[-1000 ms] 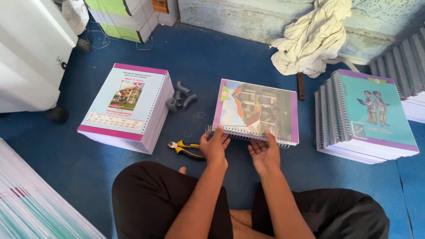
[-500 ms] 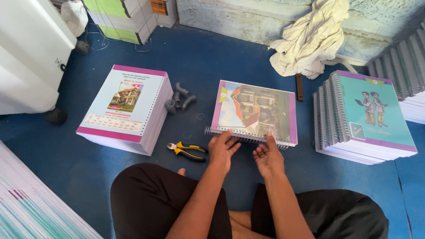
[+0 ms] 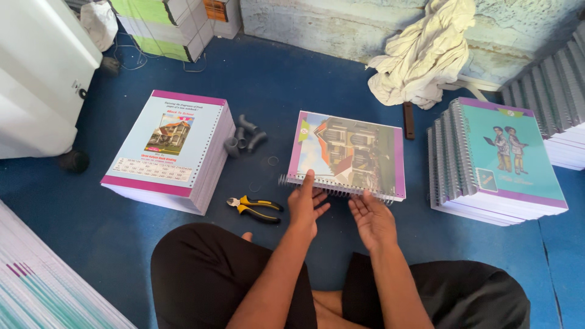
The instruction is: The person sits on the floor and inserts a metal spiral binding into the pre-punched holes of a notebook. They align the spiral with the holes and push it through by hand, then flip the notebook to check the binding.
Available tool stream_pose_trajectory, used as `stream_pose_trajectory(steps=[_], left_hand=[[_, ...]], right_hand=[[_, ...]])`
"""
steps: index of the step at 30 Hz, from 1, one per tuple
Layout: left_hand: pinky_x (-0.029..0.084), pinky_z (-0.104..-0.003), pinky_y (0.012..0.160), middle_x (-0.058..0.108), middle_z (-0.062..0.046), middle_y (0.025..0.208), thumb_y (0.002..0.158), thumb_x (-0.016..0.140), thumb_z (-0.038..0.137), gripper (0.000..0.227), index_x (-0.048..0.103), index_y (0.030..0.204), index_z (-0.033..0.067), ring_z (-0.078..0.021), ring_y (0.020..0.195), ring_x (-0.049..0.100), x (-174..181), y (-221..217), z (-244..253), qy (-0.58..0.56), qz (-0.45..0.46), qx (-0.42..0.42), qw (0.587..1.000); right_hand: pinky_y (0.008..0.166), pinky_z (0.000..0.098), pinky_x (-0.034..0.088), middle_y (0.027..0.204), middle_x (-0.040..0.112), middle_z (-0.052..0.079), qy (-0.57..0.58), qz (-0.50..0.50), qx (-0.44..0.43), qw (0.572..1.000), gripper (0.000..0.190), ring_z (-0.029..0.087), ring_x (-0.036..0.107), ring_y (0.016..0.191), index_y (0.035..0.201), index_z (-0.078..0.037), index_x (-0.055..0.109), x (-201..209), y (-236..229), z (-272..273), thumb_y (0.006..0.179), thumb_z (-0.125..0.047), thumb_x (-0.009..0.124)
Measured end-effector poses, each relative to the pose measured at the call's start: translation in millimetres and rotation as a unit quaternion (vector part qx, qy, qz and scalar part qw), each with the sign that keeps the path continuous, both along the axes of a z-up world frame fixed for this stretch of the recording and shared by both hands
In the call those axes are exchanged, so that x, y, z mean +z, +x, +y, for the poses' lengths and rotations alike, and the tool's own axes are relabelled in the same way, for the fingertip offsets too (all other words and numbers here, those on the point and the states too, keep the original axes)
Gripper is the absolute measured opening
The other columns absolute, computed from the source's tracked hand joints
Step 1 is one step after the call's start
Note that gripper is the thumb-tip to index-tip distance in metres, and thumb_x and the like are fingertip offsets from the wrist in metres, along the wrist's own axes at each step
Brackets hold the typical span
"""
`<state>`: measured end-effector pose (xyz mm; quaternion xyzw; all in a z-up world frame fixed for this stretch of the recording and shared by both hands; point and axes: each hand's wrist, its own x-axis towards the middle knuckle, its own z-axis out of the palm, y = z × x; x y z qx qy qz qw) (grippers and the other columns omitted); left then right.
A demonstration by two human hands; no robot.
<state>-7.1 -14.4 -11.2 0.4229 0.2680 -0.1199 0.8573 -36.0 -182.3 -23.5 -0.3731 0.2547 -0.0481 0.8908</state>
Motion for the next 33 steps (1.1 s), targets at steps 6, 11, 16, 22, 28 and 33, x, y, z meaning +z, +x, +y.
stream_pose_trajectory(steps=[6,11,16,22,28,33], left_hand=[[0.057,-0.048,0.092,0.065,-0.012,0.111,0.082,0.075,0.035,0.051,0.062,0.120,0.0021,-0.0274,0.105,0.065,-15,4,1,-0.090,-0.056,0.080,0.991],[0.059,-0.042,0.087,0.068,-0.011,0.104,0.082,0.077,0.031,0.044,0.064,0.114,0.0035,-0.0239,0.098,0.068,-18,4,0,-0.061,-0.065,0.088,0.992],[0.059,-0.039,0.074,0.063,-0.013,0.096,0.084,0.083,0.044,0.054,0.057,0.103,0.0017,-0.0258,0.088,0.064,-5,7,2,0.049,0.009,0.082,0.995],[0.056,-0.040,0.078,0.062,-0.010,0.106,0.081,0.074,0.057,0.064,0.061,0.114,0.0038,-0.0236,0.099,0.064,5,3,4,0.004,0.005,0.057,0.998],[0.057,-0.046,0.091,0.065,-0.012,0.109,0.083,0.073,0.031,0.048,0.060,0.119,0.0029,-0.0264,0.103,0.066,2,4,5,-0.106,-0.049,0.132,0.984],[0.060,-0.039,0.085,0.069,-0.009,0.100,0.081,0.076,0.020,0.036,0.062,0.109,0.0032,-0.0206,0.092,0.069,1,3,5,-0.054,-0.078,0.137,0.986]], right_hand=[[0.073,0.0345,0.055,0.088,0.060,0.006,-0.052,0.123,-0.001,0.991,0.046,0.017,0.059,0.075,0.112,-0.003,0.062,5,5,1,0.087,-0.035,0.083],[0.077,0.0376,0.054,0.093,0.058,0.006,-0.052,0.101,0.022,0.993,0.054,0.019,0.061,0.084,0.114,-0.004,0.057,10,2,0,0.086,-0.045,0.079],[0.089,0.0414,0.052,0.109,0.062,0.010,-0.044,0.017,-0.026,0.999,0.057,0.023,0.064,0.101,0.130,-0.007,0.051,14,-6,-6,0.092,-0.048,0.063],[0.090,0.0442,0.053,0.115,0.063,0.014,-0.067,0.005,-0.043,0.997,0.063,0.027,0.066,0.105,0.133,0.000,0.051,3,-10,-19,0.096,-0.050,0.055],[0.088,0.0450,0.052,0.110,0.059,0.018,-0.102,0.111,-0.053,0.987,0.079,0.029,0.060,0.101,0.128,0.007,0.054,-2,0,-20,0.097,-0.065,0.058],[0.100,0.0482,0.049,0.116,0.060,0.019,0.021,0.085,-0.067,0.994,0.075,0.032,0.061,0.114,0.127,0.004,0.051,9,-1,-9,0.091,-0.061,0.059]])
